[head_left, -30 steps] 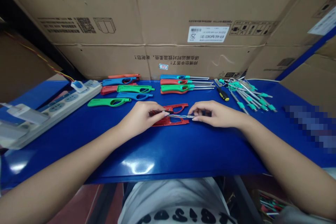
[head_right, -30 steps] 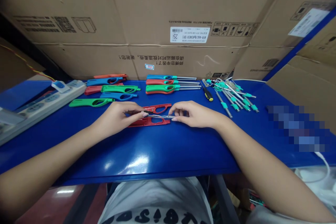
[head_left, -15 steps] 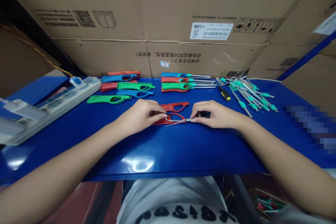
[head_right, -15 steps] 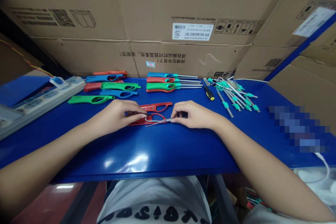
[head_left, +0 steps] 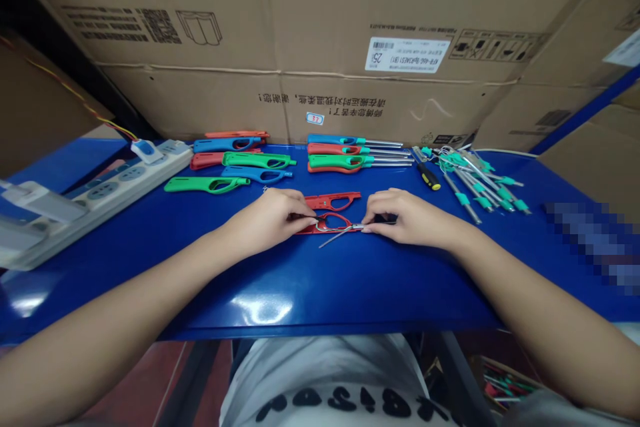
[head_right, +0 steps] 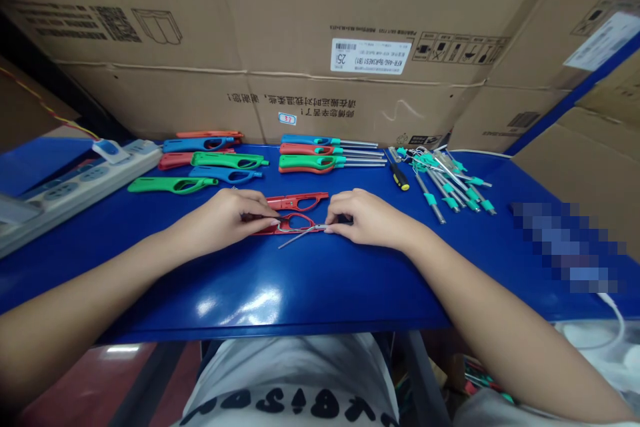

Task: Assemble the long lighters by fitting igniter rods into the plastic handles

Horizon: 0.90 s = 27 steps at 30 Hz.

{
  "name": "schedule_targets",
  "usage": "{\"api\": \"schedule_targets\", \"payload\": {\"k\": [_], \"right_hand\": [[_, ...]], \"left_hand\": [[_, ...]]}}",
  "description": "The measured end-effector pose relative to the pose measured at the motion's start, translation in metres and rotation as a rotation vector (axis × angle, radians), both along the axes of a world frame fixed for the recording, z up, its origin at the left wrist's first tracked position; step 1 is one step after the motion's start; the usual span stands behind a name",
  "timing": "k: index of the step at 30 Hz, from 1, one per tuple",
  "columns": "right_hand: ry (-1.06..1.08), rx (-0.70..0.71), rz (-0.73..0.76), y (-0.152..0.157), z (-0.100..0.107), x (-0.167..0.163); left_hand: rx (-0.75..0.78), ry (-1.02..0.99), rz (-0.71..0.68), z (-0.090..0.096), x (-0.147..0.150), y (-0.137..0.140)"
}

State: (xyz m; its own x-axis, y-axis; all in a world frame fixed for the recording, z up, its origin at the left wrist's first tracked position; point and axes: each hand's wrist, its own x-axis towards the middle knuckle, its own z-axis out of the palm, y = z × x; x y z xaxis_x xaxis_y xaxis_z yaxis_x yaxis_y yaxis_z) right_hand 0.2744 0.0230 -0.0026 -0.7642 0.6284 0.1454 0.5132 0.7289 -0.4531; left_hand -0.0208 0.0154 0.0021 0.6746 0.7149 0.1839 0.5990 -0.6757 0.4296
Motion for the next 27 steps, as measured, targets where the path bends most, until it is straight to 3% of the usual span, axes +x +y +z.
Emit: {"api": "schedule_targets", "payload": {"k": [14,27], "right_hand": [[-0.093,0.002,-0.121,-0.006,0.004,-0.009],[0.013,-0.022,-0.085,-0.001,0.000,-0.006]], "left_hand": [[-0.033,0.031,0.019,0.001,0.002,-0.002],[-0.008,0.053,0.096,-0.003,0.009,-0.012]]}}
